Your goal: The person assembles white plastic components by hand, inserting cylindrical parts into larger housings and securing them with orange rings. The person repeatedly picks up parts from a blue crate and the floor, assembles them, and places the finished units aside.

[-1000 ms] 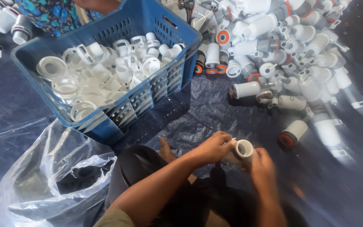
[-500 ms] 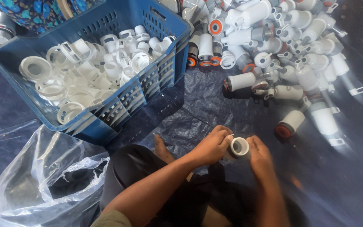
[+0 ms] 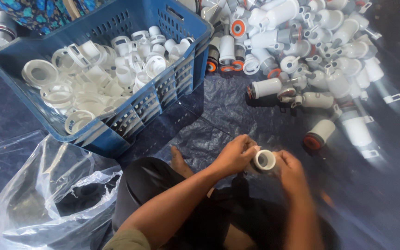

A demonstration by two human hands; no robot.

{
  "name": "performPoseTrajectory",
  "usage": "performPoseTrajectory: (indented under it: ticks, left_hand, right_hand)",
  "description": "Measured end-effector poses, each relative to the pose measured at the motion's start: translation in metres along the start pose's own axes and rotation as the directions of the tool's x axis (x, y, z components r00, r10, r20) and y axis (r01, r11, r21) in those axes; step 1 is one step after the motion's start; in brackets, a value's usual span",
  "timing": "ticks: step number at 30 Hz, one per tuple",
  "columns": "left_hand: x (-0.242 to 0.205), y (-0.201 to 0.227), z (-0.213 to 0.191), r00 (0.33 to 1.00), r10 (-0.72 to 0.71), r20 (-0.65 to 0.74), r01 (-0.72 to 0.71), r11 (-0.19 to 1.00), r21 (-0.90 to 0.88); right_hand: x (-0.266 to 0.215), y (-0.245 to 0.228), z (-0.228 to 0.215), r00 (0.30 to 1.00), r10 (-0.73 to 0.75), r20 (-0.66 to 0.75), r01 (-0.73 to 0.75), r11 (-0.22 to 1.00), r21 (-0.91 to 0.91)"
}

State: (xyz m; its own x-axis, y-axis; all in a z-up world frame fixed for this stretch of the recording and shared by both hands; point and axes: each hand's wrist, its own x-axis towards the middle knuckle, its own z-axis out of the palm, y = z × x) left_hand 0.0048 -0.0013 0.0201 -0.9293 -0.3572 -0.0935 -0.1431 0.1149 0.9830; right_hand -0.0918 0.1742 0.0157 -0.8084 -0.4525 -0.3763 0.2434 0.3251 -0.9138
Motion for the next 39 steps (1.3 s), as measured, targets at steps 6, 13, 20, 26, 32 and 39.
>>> performPoseTrajectory:
  ticks: [6, 13, 20, 26, 32, 39]
  left_hand:
    - [-0.004, 0.003, -0.001, 0.998, -0.013, 0.061, 0.01, 0.999, 0.051]
    - [0.003, 0.012, -0.011, 0.987, -0.099, 0.129, 0.086, 0.991, 0.102]
    - [0.006, 0.019, -0.024, 0.975, -0.169, 0.143, 0.143, 0.974, 0.177]
    - [0.007, 0.004, -0.018, 0.998, 0.014, 0.056, -0.023, 0.985, 0.171]
    - [0.005, -0.016, -0.011, 0.965, 0.181, 0.189, -0.185, 0.983, 0.005]
    - [0.008, -0.042, 0.009, 0.949, 0.3, 0.099, -0.285, 0.947, -0.146]
  right_hand:
    - [-0.015, -0.014, 0.002, 0.995, -0.08, -0.066, 0.067, 0.982, -0.178]
    - [-0.005, -0.009, -0.008, 0.997, -0.044, 0.071, 0.062, 0.96, -0.274]
    - [0.0, -0.011, 0.0, 0.994, -0.105, 0.015, 0.104, 0.943, -0.317]
    - [-0.005, -0.015, 0.004, 0.988, -0.134, -0.078, 0.097, 0.928, -0.36]
    - [-0.012, -0.009, 0.003, 0.968, -0.247, -0.042, 0.21, 0.89, -0.404]
    - [-0.029, 0.001, -0.013, 0.831, -0.548, 0.094, 0.556, 0.814, -0.169]
